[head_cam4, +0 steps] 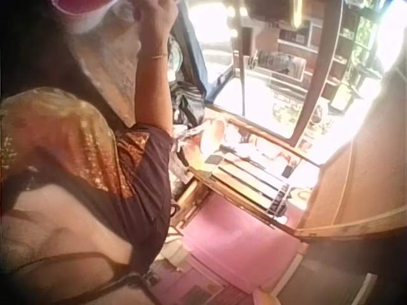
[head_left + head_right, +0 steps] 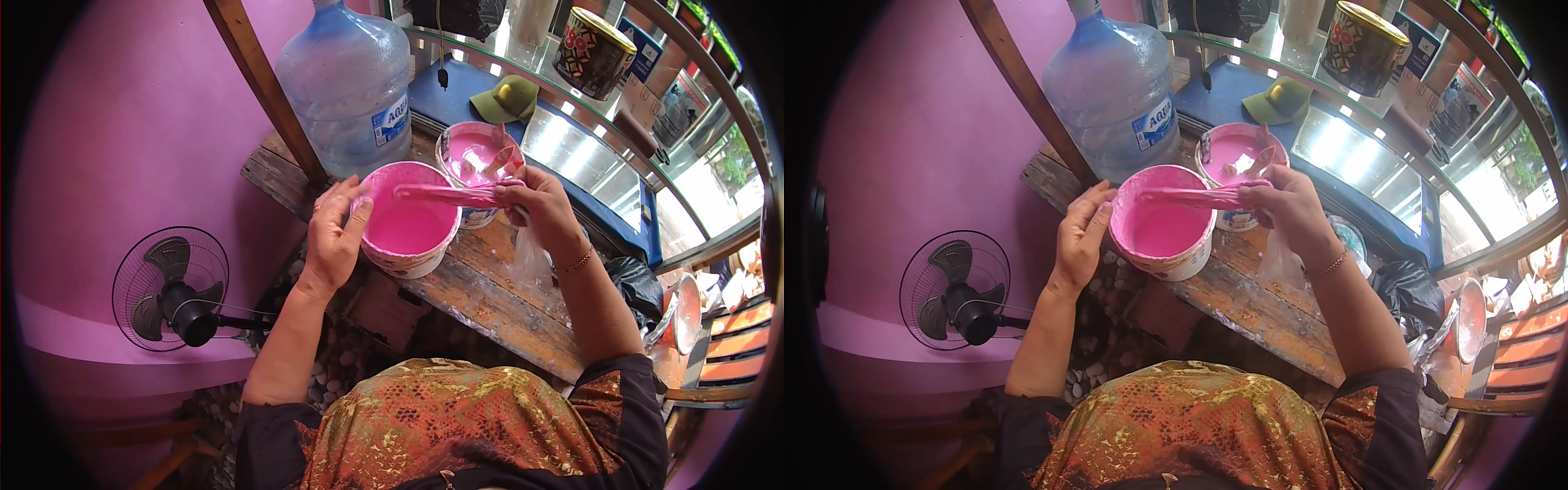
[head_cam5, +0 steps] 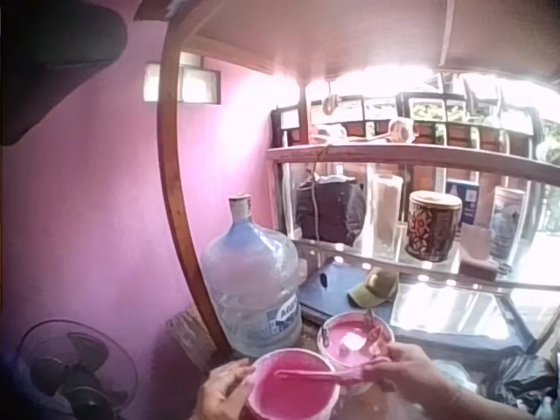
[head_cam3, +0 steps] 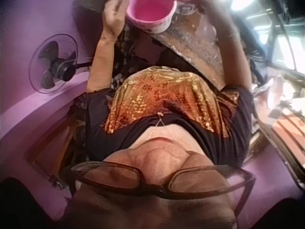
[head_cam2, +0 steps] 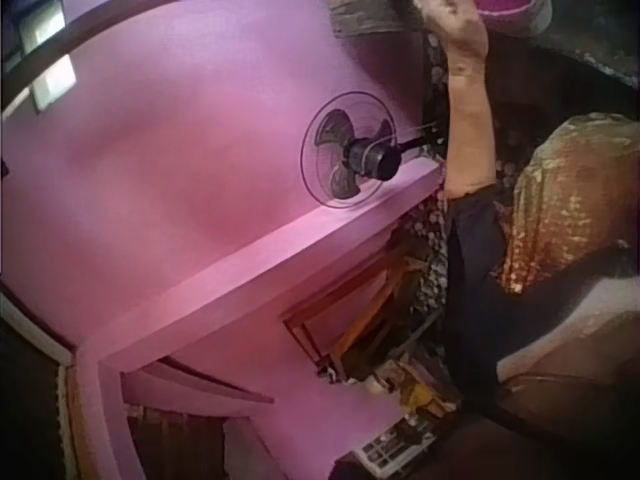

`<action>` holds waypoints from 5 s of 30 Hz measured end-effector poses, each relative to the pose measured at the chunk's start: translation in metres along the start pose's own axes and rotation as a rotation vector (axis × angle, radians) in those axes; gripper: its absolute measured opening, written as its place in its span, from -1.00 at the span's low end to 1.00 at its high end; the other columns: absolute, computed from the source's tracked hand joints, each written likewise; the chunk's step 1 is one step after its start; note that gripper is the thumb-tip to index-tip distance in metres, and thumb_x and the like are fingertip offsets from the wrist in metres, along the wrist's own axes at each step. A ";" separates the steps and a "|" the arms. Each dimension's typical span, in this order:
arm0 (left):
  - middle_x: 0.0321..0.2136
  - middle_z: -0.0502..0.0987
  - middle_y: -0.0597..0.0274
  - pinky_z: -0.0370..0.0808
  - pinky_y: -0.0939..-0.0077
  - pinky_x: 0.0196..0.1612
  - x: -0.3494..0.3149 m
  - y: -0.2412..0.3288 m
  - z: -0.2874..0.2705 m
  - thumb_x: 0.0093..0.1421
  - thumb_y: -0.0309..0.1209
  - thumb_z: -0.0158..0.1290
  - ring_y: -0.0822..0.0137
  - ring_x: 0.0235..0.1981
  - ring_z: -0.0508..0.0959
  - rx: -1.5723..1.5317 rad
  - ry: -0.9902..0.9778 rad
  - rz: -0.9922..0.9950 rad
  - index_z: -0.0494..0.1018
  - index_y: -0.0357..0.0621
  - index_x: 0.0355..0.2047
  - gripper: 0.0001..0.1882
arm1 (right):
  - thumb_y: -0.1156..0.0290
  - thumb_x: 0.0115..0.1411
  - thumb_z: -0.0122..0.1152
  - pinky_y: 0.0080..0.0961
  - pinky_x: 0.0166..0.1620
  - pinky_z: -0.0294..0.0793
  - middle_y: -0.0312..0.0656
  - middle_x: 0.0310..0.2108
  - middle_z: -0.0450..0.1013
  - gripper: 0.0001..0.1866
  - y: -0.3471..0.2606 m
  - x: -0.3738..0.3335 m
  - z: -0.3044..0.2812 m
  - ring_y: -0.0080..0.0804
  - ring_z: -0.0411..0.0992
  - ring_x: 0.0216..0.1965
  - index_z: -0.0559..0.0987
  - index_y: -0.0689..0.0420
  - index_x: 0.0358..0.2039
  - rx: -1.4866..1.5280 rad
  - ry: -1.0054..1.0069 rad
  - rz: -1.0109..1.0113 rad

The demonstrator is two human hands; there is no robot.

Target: The person places a pink soft material into a plastic bag, knots the bag, and puts the bagged item into a bucket of similar pink material.

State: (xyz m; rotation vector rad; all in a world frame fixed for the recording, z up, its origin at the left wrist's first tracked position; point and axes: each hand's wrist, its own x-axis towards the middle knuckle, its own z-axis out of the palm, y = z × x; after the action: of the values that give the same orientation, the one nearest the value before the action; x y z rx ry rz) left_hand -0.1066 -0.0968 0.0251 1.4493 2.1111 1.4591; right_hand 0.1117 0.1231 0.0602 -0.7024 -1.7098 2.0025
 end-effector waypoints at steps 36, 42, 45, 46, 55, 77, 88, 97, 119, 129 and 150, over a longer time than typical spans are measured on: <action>-0.49 0.60 0.14 0.58 0.63 -0.41 -0.025 0.084 0.015 0.08 -0.68 0.17 0.47 -0.50 0.59 -0.767 0.138 -0.281 0.40 -0.41 -0.21 -0.74 | 0.42 -0.02 0.36 -0.40 -0.32 0.42 -0.15 -0.42 0.40 -0.82 0.024 -0.032 0.109 -0.24 0.43 -0.40 0.60 0.13 -0.36 -0.546 -0.077 -0.573; -0.35 0.60 0.10 0.58 0.58 -0.24 -0.044 0.063 -0.006 0.10 -0.71 0.12 0.43 -0.34 0.60 -0.805 0.058 -0.190 0.41 -0.40 -0.16 -0.72 | 0.47 0.15 0.26 -0.54 -0.34 0.39 -0.26 -0.44 0.42 -0.86 0.029 -0.029 0.118 -0.56 0.39 -0.41 0.61 0.27 -0.32 -0.248 -0.230 -0.349; -0.31 0.59 0.11 0.56 0.57 -0.20 -0.053 0.046 -0.019 0.10 -0.71 0.12 0.45 -0.31 0.59 -0.762 0.095 -0.183 0.41 -0.39 -0.14 -0.72 | 0.47 0.15 0.26 -0.55 -0.31 0.38 -0.25 -0.44 0.42 -0.86 0.035 -0.027 0.127 -0.55 0.39 -0.39 0.61 0.28 -0.33 -0.267 -0.262 -0.332; -0.32 0.59 0.14 0.56 0.58 -0.20 -0.055 0.046 -0.025 0.11 -0.70 0.12 0.46 -0.32 0.59 -0.755 0.076 -0.199 0.42 -0.38 -0.15 -0.73 | 0.47 0.15 0.26 -0.55 -0.31 0.38 -0.25 -0.44 0.42 -0.86 0.036 -0.027 0.131 -0.55 0.39 -0.39 0.61 0.28 -0.33 -0.269 -0.263 -0.336; -0.36 0.58 0.17 0.58 0.54 -0.27 -0.089 0.033 -0.069 0.12 -0.73 0.05 0.45 -0.36 0.58 -0.784 0.204 -0.241 0.41 -0.35 -0.18 -0.76 | 0.46 0.18 0.24 -0.61 -0.26 0.37 -0.30 -0.40 0.39 -0.87 0.042 -0.029 0.196 -0.61 0.37 -0.33 0.60 0.28 -0.33 -0.219 -0.433 -0.284; -0.49 0.54 0.26 0.49 0.69 -0.37 -0.159 -0.011 -0.146 0.04 -0.72 0.11 0.56 -0.47 0.53 -0.665 0.305 -0.261 0.33 -0.25 -0.14 -0.63 | 0.53 0.15 0.19 -0.61 -0.32 0.42 -0.28 -0.46 0.47 -0.91 0.055 -0.050 0.307 -0.61 0.42 -0.41 0.53 0.30 -0.41 -0.030 -0.443 -0.150; -0.41 0.51 0.36 0.45 0.69 -0.26 -0.170 -0.015 -0.148 0.09 -0.70 0.09 0.58 -0.37 0.50 -0.461 0.220 -0.170 0.45 -0.23 -0.32 -0.84 | 0.49 0.15 0.26 -0.70 -0.32 0.44 -0.30 -0.46 0.51 -0.87 0.059 -0.052 0.302 -0.70 0.42 -0.39 0.55 0.30 -0.38 -0.014 -0.499 -0.068; -0.51 0.53 0.18 0.44 0.54 -0.34 -0.164 -0.005 -0.146 0.00 -0.56 0.16 0.36 -0.46 0.53 0.025 0.253 0.023 0.49 -0.27 -0.50 -0.94 | 0.48 0.09 0.33 -0.68 -0.28 0.44 -0.31 -0.47 0.51 -0.86 0.067 -0.057 0.298 -0.69 0.41 -0.38 0.54 0.26 -0.40 -0.276 -0.442 -0.203; -0.52 0.48 0.18 0.39 0.50 -0.34 -0.162 -0.014 -0.127 0.01 -0.56 0.08 0.39 -0.47 0.45 -0.038 0.172 -0.110 0.41 -0.30 -0.51 -0.93 | 0.45 0.12 0.21 -0.64 -0.37 0.44 -0.24 -0.54 0.51 -0.83 0.072 -0.056 0.292 -0.63 0.44 -0.47 0.55 0.33 -0.47 0.083 -0.445 0.066; -0.44 0.54 0.28 0.41 0.64 -0.22 -0.160 -0.022 -0.122 0.08 -0.57 0.17 0.53 -0.37 0.49 -0.221 0.106 -0.167 0.50 -0.27 -0.41 -0.93 | 0.42 0.03 0.31 -0.56 -0.38 0.41 -0.20 -0.54 0.49 -0.81 0.071 -0.056 0.281 -0.57 0.41 -0.48 0.56 0.30 -0.45 -0.376 -0.322 -0.174; -0.64 0.43 0.33 0.33 0.59 -0.49 -0.156 -0.027 -0.091 0.02 -0.52 0.11 0.59 -0.58 0.35 -0.066 0.269 -0.292 0.41 -0.30 -0.57 -0.88 | 0.52 0.10 0.20 -0.65 -0.42 0.36 -0.30 -0.57 0.43 -0.89 0.097 -0.055 0.275 -0.68 0.36 -0.51 0.50 0.29 -0.50 0.080 -0.416 0.007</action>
State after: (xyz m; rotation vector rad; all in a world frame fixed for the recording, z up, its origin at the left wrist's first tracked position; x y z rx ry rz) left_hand -0.1009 -0.2767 -0.0052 0.9151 2.2824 1.6608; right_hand -0.0134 -0.1397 0.0037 -0.2744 -1.8319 2.3287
